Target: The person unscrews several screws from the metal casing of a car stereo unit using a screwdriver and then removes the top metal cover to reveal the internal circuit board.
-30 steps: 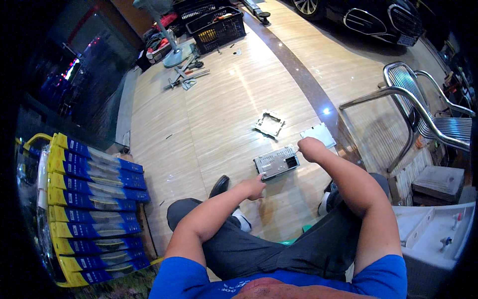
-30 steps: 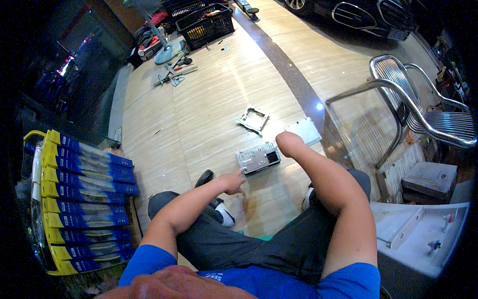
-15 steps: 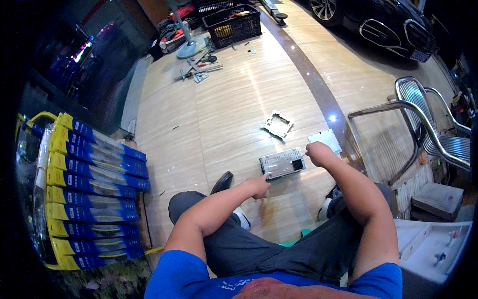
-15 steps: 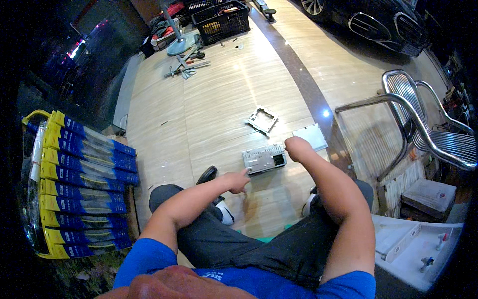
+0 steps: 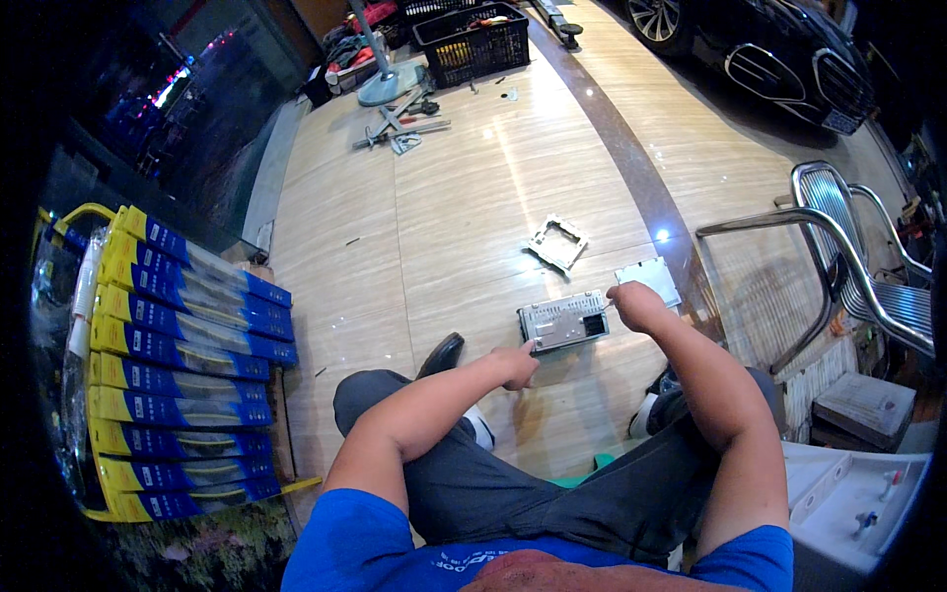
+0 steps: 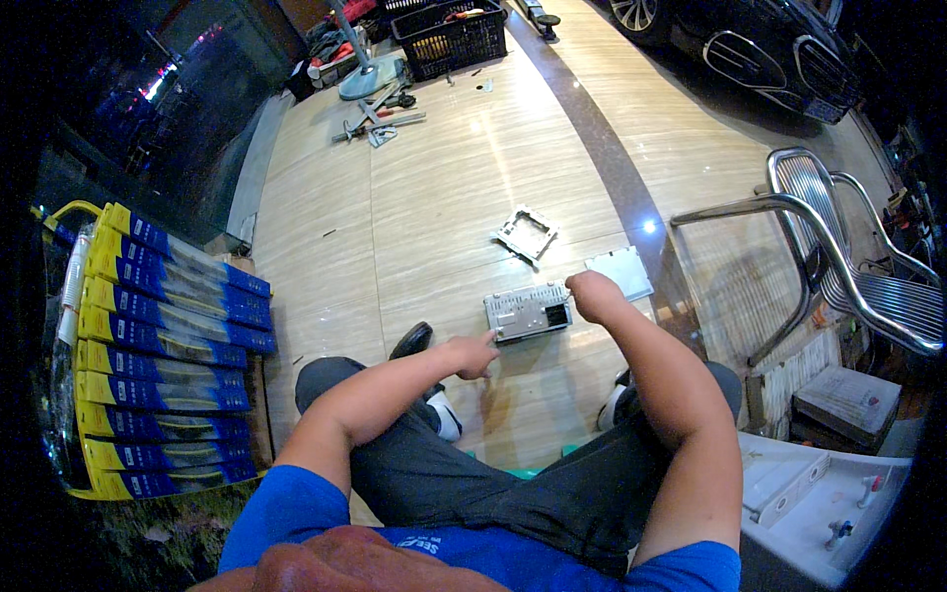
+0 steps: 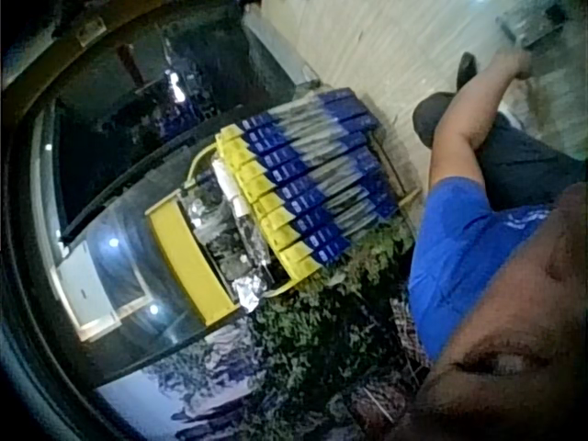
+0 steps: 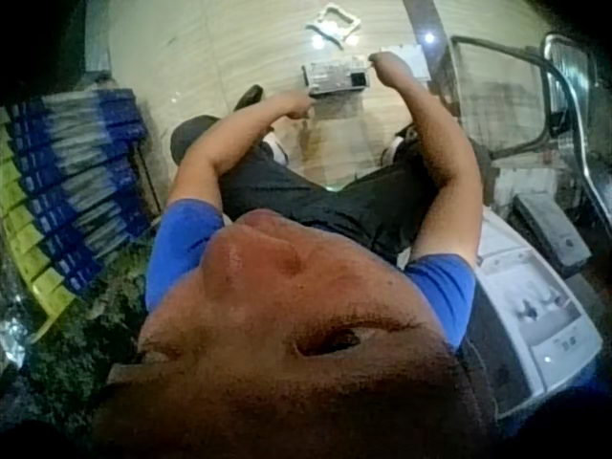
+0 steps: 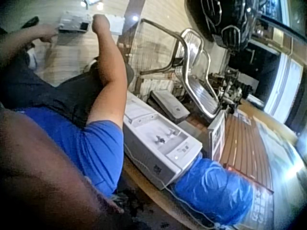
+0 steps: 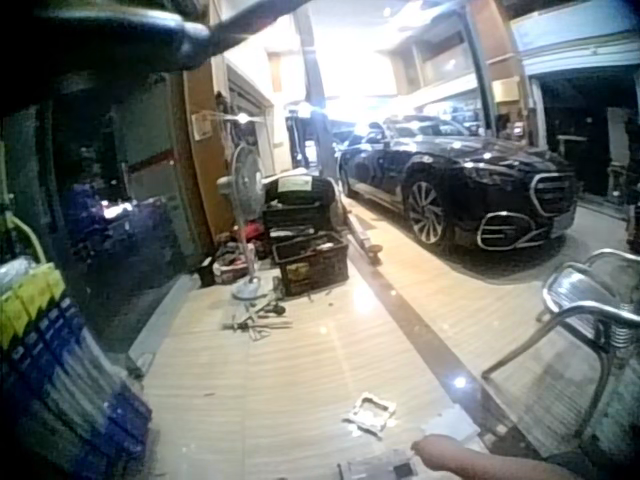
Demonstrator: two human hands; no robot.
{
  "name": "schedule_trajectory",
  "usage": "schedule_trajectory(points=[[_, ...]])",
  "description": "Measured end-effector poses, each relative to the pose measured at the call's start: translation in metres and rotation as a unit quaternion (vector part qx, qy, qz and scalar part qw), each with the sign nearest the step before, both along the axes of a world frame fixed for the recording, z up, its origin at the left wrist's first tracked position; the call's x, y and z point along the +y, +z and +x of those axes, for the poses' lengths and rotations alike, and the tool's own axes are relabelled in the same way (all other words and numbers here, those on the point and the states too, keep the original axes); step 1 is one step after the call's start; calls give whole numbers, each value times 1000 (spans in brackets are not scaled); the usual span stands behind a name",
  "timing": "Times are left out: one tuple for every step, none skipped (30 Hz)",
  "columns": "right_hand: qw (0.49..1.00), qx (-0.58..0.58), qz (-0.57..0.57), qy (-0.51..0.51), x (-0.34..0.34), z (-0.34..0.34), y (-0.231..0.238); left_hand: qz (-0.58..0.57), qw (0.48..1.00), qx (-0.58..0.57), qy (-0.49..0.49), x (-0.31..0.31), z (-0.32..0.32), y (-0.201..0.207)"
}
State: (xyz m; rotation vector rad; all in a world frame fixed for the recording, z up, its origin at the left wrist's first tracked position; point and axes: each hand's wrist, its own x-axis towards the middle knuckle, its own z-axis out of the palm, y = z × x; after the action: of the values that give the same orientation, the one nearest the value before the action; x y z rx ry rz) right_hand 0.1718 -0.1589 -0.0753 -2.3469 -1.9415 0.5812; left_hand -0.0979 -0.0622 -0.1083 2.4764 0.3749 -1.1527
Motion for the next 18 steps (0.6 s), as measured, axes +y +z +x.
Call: schedule_trajectory(points=[[1000,0,-1,0,0,2,-2,-1,1000,0,0,0,0,-2],[1000,-4,-10,-2,1,1,-1,-4,1000,3,2,1,0,-4],[1000,-7,-19,-4,2,1,-1,-7,1000,5,5,2,-1,-6],[1000,-7,-19,-4,2,0,0,-7,1000,5,6,2,-2,-7],[1000,-12,-27,-10,2,-1,2,-5,1000,6,3,2,-1,-6],[999,-17,-35,-17,2,-2,4,-4,1000,6,1,1,-1,-6],[999,-17,-36,-16,2,-3,6,-4,1000,7,1,2,-2,-8],[999,-19,-41,-17,3,-3,7,-4,1000,2,3,2,-2,-9],[998,-22,-47,-18,3,-3,8,-4,1000,-4,5,2,-3,-11],[998,-21,-47,-18,3,-3,7,-4,1000,-4,6,2,-4,-13],[999,-23,-39,-17,2,-2,5,2,1000,-3,-3,2,-3,-12],[999,-24,-30,-16,1,-1,3,7,1000,-3,-12,2,-2,-12],[999,-24,-31,-16,0,0,2,7,1000,-3,-12,1,-2,-11],[999,-14,-35,-19,1,-2,5,6,1000,-4,-12,2,-3,-10],[999,-4,-39,-22,2,-3,7,5,1000,-6,-11,2,-4,-9],[999,-3,-40,-21,3,-4,7,5,1000,-5,-9,2,-4,-9],[999,3,-33,-15,2,-4,6,2,1000,0,-7,1,-3,-3],[1000,10,-26,-8,1,-4,5,-1,1000,4,-5,1,-2,0]])
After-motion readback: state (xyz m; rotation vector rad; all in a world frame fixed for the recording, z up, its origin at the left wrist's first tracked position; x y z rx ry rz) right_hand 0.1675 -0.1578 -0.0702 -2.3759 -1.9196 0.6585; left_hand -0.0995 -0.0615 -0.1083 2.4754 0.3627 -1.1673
